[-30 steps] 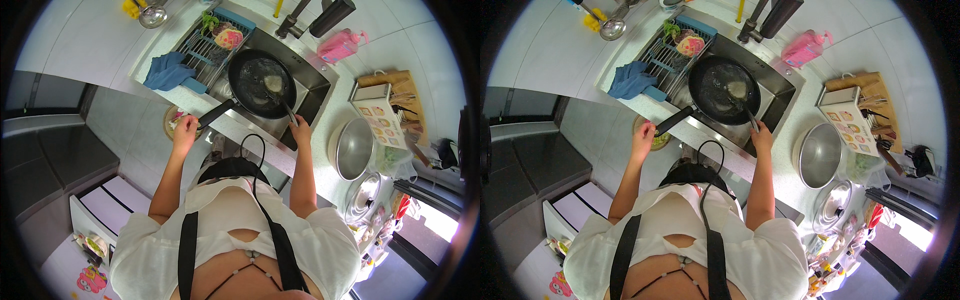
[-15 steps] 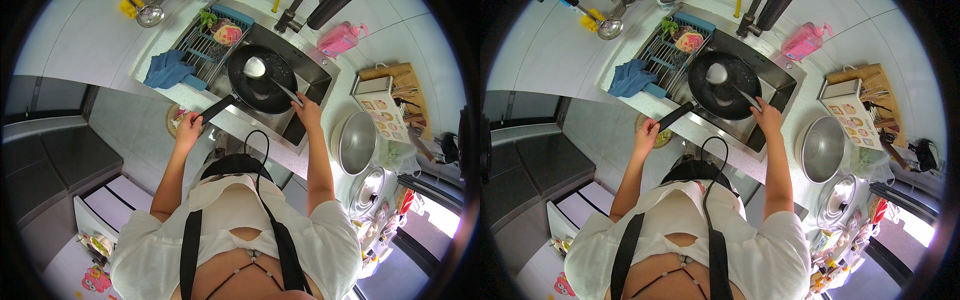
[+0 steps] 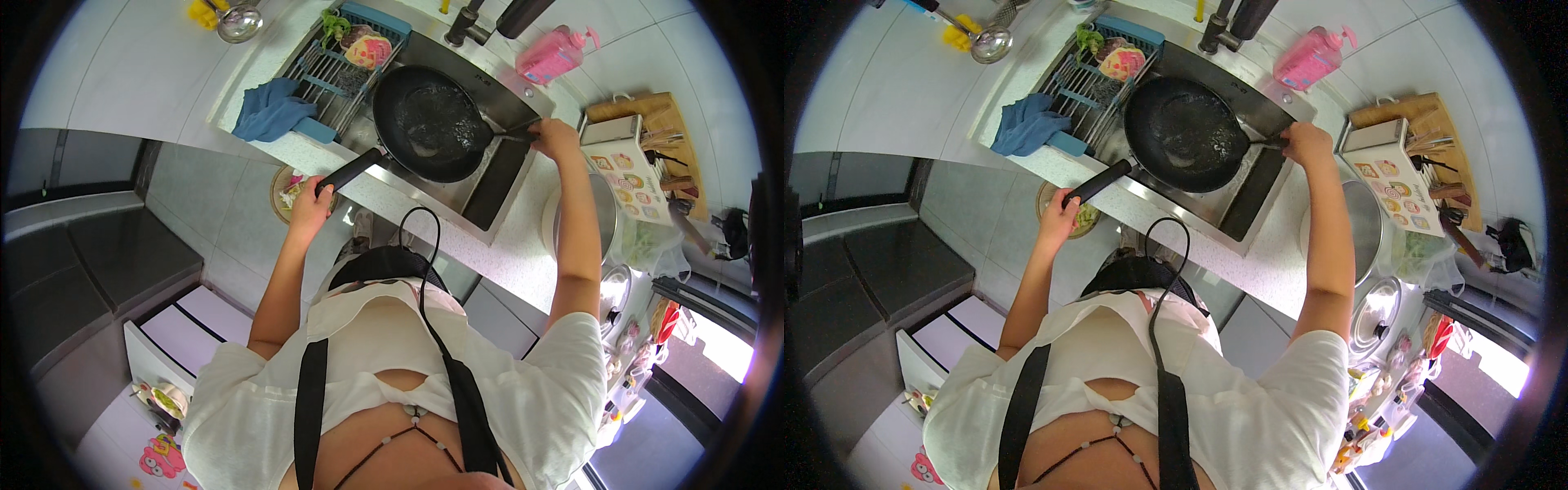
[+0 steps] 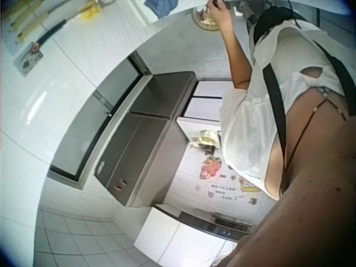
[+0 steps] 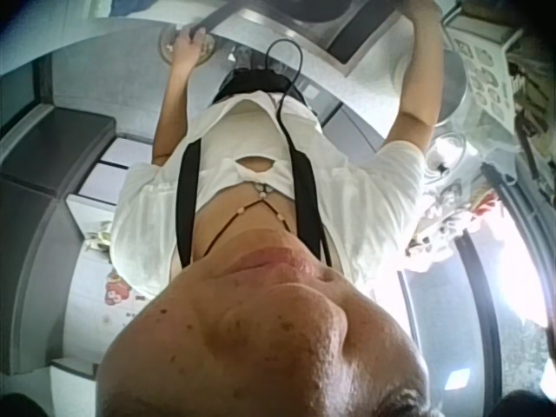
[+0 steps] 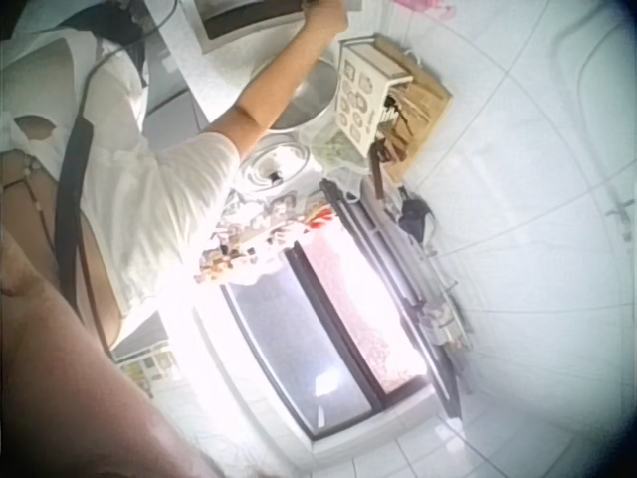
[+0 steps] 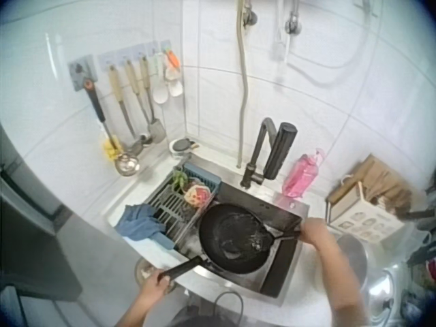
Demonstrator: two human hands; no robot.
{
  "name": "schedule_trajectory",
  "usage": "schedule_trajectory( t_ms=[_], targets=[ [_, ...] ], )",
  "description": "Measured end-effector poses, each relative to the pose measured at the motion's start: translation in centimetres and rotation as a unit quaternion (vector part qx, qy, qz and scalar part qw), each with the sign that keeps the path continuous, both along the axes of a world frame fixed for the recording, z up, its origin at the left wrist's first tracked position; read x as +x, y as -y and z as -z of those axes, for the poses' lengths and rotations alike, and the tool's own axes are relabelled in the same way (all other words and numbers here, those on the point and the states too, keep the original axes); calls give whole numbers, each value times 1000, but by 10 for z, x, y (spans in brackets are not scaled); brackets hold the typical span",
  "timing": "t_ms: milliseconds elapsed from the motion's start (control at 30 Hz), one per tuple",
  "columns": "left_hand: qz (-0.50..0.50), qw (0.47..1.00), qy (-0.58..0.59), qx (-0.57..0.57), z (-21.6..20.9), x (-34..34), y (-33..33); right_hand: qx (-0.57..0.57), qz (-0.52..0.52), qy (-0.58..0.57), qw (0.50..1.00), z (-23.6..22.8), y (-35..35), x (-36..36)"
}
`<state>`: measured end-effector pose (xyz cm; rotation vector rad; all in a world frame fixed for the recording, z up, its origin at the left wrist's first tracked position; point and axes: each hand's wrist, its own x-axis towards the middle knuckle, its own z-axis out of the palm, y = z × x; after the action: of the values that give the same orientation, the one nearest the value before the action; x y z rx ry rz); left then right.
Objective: The person stir-fries vegetables in a wok using a spatula, transfers the cooked vegetables into a bowl, and then wipes the interior of the wok with a paper towel.
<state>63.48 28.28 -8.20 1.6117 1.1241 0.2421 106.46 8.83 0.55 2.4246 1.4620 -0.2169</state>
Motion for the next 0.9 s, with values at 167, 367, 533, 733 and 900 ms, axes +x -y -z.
schedule_trajectory(
  t_ms=[167,367,533,733,900],
  targets=[
    [-34,999,0,-3,2,2,1,-46,188,-429,882,-11,-14,-10],
    [-12,1000,-13,0,8,1,-9,149,335,-573,733,61,-29,-45],
    [-21,1000,3,-15,6,1,-9,247,332,-466,782,90,-21,-72],
    [-17,1000,10,-2,14,-2,-9,173,327,-432,822,54,25,-102],
    [-5,1000,-11,2,3,1,-9,141,311,-388,856,8,59,-131]
  ],
)
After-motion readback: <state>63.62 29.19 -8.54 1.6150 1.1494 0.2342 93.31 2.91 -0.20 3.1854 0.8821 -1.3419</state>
